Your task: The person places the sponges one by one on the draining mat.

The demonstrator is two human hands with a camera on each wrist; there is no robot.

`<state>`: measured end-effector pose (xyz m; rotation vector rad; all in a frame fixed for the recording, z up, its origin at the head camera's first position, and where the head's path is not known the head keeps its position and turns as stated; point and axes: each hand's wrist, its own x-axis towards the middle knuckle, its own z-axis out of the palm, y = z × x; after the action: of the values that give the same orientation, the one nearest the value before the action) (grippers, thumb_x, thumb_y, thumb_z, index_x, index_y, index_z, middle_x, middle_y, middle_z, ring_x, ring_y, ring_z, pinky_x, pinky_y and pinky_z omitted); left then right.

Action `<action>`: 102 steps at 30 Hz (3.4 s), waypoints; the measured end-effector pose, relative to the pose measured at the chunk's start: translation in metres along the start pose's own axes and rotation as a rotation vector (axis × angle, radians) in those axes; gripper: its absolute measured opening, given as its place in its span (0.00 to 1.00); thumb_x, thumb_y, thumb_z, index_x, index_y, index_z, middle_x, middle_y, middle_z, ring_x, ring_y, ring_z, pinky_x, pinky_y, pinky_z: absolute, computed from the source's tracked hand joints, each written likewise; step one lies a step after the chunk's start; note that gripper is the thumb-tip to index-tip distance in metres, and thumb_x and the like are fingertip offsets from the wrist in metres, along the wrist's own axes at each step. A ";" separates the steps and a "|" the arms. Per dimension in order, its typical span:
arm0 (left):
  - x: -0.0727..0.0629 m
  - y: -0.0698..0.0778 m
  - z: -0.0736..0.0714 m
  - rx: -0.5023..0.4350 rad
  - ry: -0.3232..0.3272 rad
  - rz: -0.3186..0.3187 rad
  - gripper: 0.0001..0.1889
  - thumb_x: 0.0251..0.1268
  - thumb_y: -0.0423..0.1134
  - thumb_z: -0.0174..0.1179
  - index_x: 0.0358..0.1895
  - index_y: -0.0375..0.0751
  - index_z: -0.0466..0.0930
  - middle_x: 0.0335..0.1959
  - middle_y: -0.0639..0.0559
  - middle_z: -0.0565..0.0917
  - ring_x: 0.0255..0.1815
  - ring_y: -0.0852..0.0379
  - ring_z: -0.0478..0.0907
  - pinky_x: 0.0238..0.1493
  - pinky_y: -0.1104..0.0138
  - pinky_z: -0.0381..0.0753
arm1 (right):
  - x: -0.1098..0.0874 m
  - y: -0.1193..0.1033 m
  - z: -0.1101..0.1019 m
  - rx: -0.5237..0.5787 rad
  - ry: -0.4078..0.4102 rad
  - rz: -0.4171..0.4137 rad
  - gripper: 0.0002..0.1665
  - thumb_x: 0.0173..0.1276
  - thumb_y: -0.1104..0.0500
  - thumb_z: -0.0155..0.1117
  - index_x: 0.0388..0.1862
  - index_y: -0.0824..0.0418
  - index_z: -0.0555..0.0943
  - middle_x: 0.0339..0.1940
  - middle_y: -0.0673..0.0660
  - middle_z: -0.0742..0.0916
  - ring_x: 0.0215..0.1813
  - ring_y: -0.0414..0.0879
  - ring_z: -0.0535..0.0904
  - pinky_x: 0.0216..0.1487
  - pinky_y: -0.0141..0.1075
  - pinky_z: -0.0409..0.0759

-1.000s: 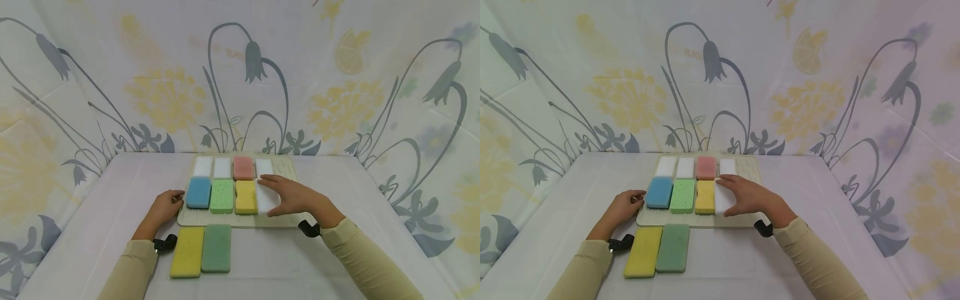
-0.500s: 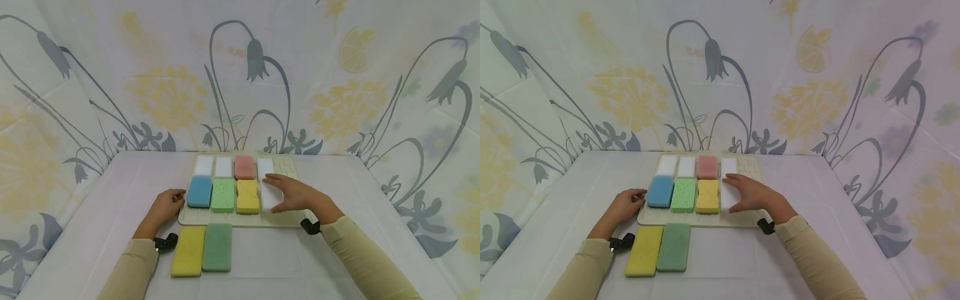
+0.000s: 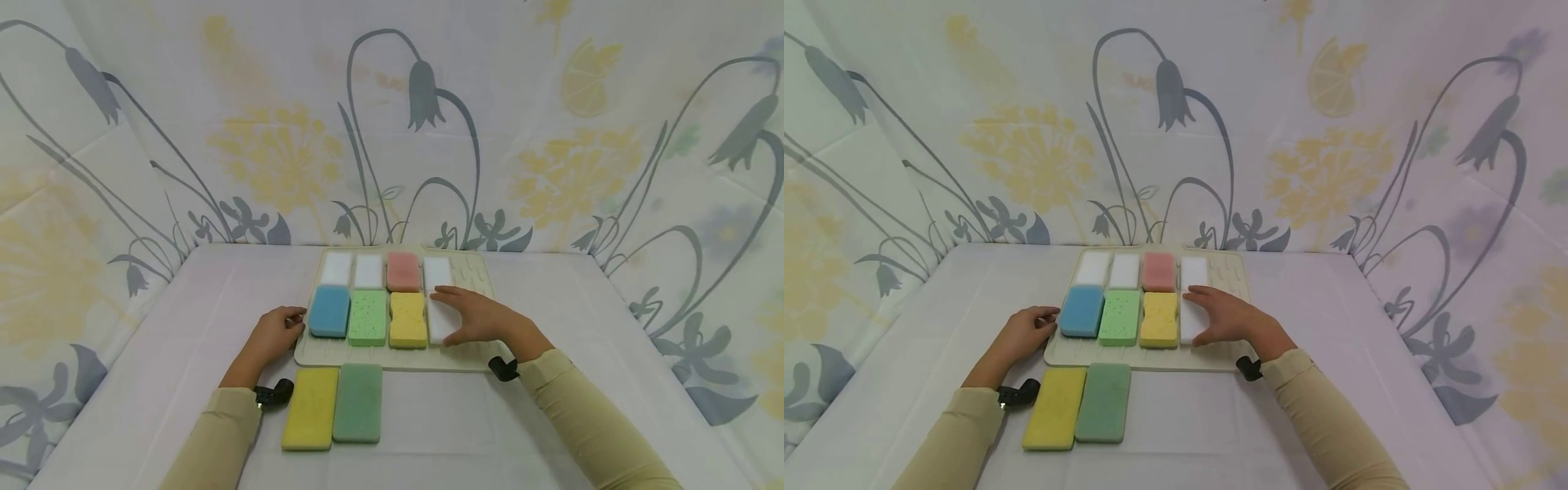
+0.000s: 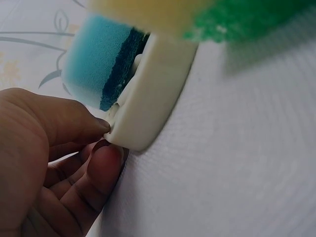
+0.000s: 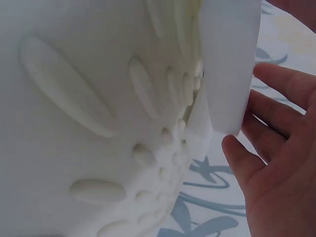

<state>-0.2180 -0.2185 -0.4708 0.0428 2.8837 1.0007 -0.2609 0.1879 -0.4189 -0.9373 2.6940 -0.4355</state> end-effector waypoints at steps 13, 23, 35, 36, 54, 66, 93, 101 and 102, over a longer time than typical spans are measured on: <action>0.001 -0.001 0.000 0.004 0.005 0.005 0.22 0.70 0.37 0.53 0.64 0.34 0.73 0.51 0.40 0.81 0.49 0.48 0.80 0.42 0.59 0.81 | 0.007 0.010 0.009 0.001 -0.033 0.010 0.55 0.53 0.39 0.73 0.76 0.56 0.62 0.77 0.57 0.63 0.77 0.58 0.58 0.73 0.54 0.61; 0.001 -0.001 0.000 0.009 0.006 0.010 0.22 0.70 0.38 0.53 0.64 0.34 0.73 0.51 0.40 0.81 0.49 0.47 0.80 0.43 0.58 0.81 | 0.009 0.015 0.012 0.010 -0.047 0.017 0.55 0.53 0.38 0.72 0.76 0.54 0.61 0.78 0.55 0.62 0.78 0.56 0.57 0.74 0.53 0.60; 0.003 -0.003 0.001 0.006 0.004 0.023 0.22 0.70 0.37 0.53 0.65 0.34 0.73 0.51 0.40 0.81 0.50 0.46 0.80 0.42 0.59 0.81 | -0.001 0.004 0.009 -0.003 -0.011 -0.010 0.56 0.52 0.40 0.74 0.76 0.55 0.61 0.78 0.57 0.61 0.78 0.58 0.56 0.72 0.54 0.62; 0.004 -0.003 0.001 0.004 0.003 0.022 0.22 0.70 0.37 0.53 0.65 0.34 0.72 0.51 0.40 0.81 0.50 0.46 0.80 0.42 0.59 0.81 | -0.002 0.003 0.009 -0.004 -0.008 -0.014 0.56 0.52 0.40 0.74 0.76 0.55 0.61 0.78 0.57 0.61 0.77 0.58 0.57 0.72 0.55 0.62; 0.005 -0.004 0.002 0.007 -0.004 0.009 0.22 0.71 0.38 0.52 0.65 0.35 0.72 0.52 0.40 0.80 0.48 0.48 0.80 0.38 0.62 0.80 | -0.019 -0.047 0.009 -0.056 0.022 -0.104 0.53 0.57 0.40 0.72 0.77 0.55 0.60 0.77 0.56 0.63 0.76 0.54 0.60 0.69 0.50 0.69; 0.003 -0.001 0.000 -0.001 -0.010 0.007 0.22 0.70 0.37 0.52 0.65 0.33 0.72 0.52 0.39 0.80 0.46 0.49 0.81 0.37 0.63 0.80 | -0.023 -0.080 0.022 -0.045 -0.008 -0.118 0.53 0.56 0.38 0.72 0.76 0.49 0.60 0.77 0.50 0.64 0.77 0.50 0.60 0.70 0.47 0.68; 0.003 0.000 -0.001 -0.009 -0.012 0.031 0.22 0.70 0.36 0.52 0.64 0.32 0.73 0.49 0.39 0.81 0.40 0.53 0.80 0.32 0.66 0.78 | -0.015 -0.133 0.058 -0.135 -0.035 -0.304 0.54 0.57 0.31 0.67 0.77 0.51 0.60 0.76 0.53 0.66 0.74 0.49 0.64 0.70 0.44 0.68; 0.003 0.000 -0.002 0.002 -0.009 0.035 0.22 0.70 0.36 0.52 0.64 0.32 0.72 0.50 0.39 0.81 0.43 0.51 0.80 0.34 0.65 0.79 | -0.013 -0.143 0.065 -0.154 -0.009 -0.350 0.55 0.56 0.29 0.65 0.76 0.52 0.60 0.76 0.56 0.66 0.74 0.51 0.64 0.71 0.45 0.67; 0.003 0.000 -0.002 0.000 -0.009 0.035 0.22 0.70 0.36 0.52 0.64 0.32 0.72 0.50 0.39 0.81 0.43 0.51 0.80 0.34 0.65 0.79 | -0.012 -0.145 0.066 -0.158 -0.010 -0.349 0.55 0.56 0.29 0.65 0.76 0.52 0.60 0.76 0.57 0.65 0.75 0.51 0.63 0.71 0.46 0.67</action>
<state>-0.2212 -0.2191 -0.4696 0.0985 2.8844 1.0031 -0.1488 0.0748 -0.4258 -1.4599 2.5867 -0.2830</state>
